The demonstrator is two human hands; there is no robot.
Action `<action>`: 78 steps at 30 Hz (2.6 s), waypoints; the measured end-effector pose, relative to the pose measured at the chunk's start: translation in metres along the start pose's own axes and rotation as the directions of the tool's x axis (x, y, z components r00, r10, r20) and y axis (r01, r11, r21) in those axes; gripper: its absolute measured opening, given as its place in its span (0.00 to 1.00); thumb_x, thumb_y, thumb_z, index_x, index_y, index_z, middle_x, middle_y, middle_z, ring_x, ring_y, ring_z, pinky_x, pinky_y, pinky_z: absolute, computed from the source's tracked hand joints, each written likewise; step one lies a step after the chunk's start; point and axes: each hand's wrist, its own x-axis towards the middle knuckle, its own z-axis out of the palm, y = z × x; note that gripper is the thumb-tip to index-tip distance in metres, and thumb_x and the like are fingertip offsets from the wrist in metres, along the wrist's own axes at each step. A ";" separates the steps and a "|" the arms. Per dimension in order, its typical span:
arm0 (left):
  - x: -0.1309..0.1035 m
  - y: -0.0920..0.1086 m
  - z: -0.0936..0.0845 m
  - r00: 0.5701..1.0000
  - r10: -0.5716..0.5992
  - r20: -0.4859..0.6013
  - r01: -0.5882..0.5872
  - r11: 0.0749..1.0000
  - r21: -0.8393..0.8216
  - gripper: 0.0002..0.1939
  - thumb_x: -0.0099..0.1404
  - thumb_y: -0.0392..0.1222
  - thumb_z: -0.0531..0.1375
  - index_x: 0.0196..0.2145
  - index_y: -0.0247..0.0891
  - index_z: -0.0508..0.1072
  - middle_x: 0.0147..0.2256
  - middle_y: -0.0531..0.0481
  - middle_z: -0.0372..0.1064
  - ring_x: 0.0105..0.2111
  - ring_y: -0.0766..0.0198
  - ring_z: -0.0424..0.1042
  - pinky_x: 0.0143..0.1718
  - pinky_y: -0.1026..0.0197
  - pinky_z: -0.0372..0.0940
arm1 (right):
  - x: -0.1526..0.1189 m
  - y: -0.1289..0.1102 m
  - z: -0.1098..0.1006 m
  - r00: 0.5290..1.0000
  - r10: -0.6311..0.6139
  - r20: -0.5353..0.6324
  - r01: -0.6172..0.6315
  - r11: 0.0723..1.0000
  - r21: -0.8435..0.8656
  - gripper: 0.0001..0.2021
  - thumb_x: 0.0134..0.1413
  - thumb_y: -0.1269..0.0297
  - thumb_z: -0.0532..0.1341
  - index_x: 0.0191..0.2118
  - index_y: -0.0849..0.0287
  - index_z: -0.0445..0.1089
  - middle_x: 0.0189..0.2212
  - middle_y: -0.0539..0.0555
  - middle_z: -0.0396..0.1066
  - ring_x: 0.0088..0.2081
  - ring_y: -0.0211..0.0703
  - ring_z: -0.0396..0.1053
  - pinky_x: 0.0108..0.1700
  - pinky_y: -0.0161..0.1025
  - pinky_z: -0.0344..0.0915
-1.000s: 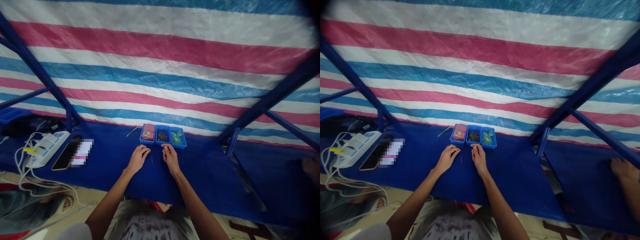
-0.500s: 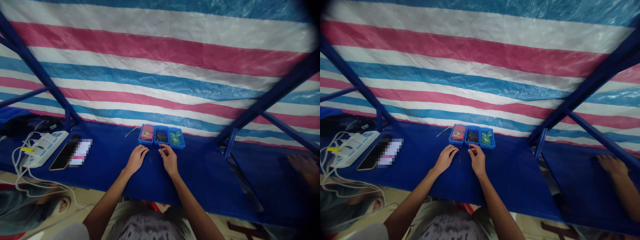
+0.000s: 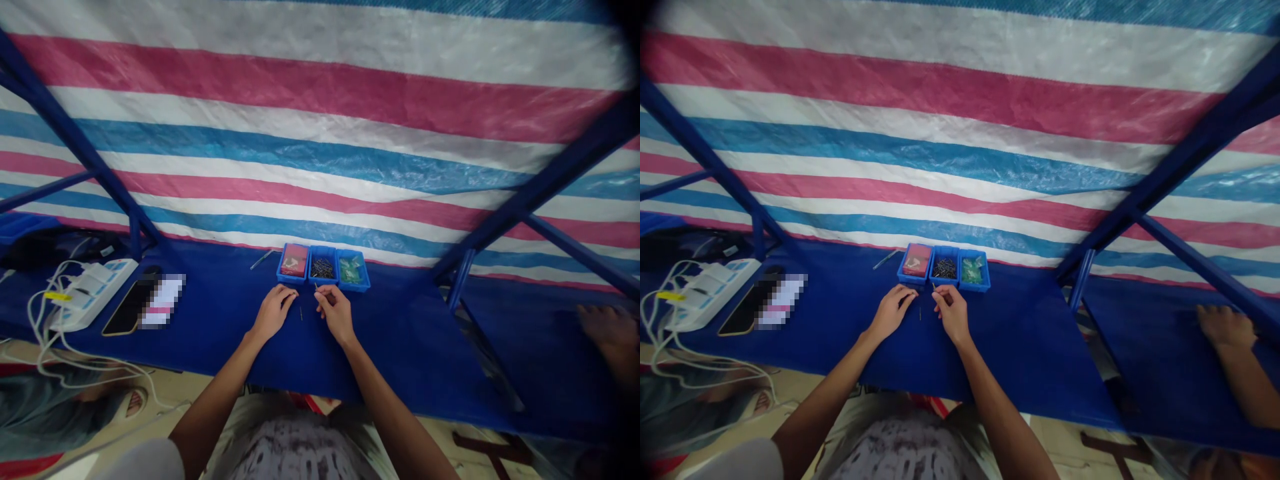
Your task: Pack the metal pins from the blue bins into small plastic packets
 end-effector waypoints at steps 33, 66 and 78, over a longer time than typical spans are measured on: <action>-0.001 -0.009 0.004 1.000 -0.020 0.013 0.019 0.998 0.055 0.15 0.78 0.49 0.57 0.39 0.43 0.81 0.38 0.48 0.76 0.41 0.56 0.74 0.47 0.54 0.68 | 0.014 0.003 -0.001 0.994 0.032 -0.109 -0.028 0.999 0.042 0.22 0.63 0.41 0.64 0.32 0.56 0.68 0.21 0.45 0.66 0.14 0.32 0.59 0.12 0.28 0.53; -0.001 0.008 0.002 0.980 0.066 0.186 -0.089 0.989 0.117 0.09 0.75 0.49 0.62 0.40 0.43 0.77 0.37 0.49 0.72 0.41 0.55 0.70 0.45 0.53 0.62 | 0.008 0.002 -0.005 0.996 -0.042 -0.081 0.044 0.999 0.032 0.20 0.61 0.43 0.64 0.43 0.56 0.76 0.29 0.48 0.69 0.19 0.33 0.63 0.16 0.30 0.59; -0.002 0.003 0.003 0.990 0.060 0.126 -0.068 0.996 0.063 0.08 0.78 0.45 0.56 0.41 0.43 0.73 0.39 0.48 0.73 0.42 0.54 0.71 0.48 0.51 0.66 | 0.005 0.009 -0.002 0.989 -0.072 -0.128 0.064 0.996 -0.067 0.14 0.53 0.56 0.71 0.45 0.53 0.76 0.34 0.49 0.70 0.24 0.37 0.71 0.18 0.30 0.62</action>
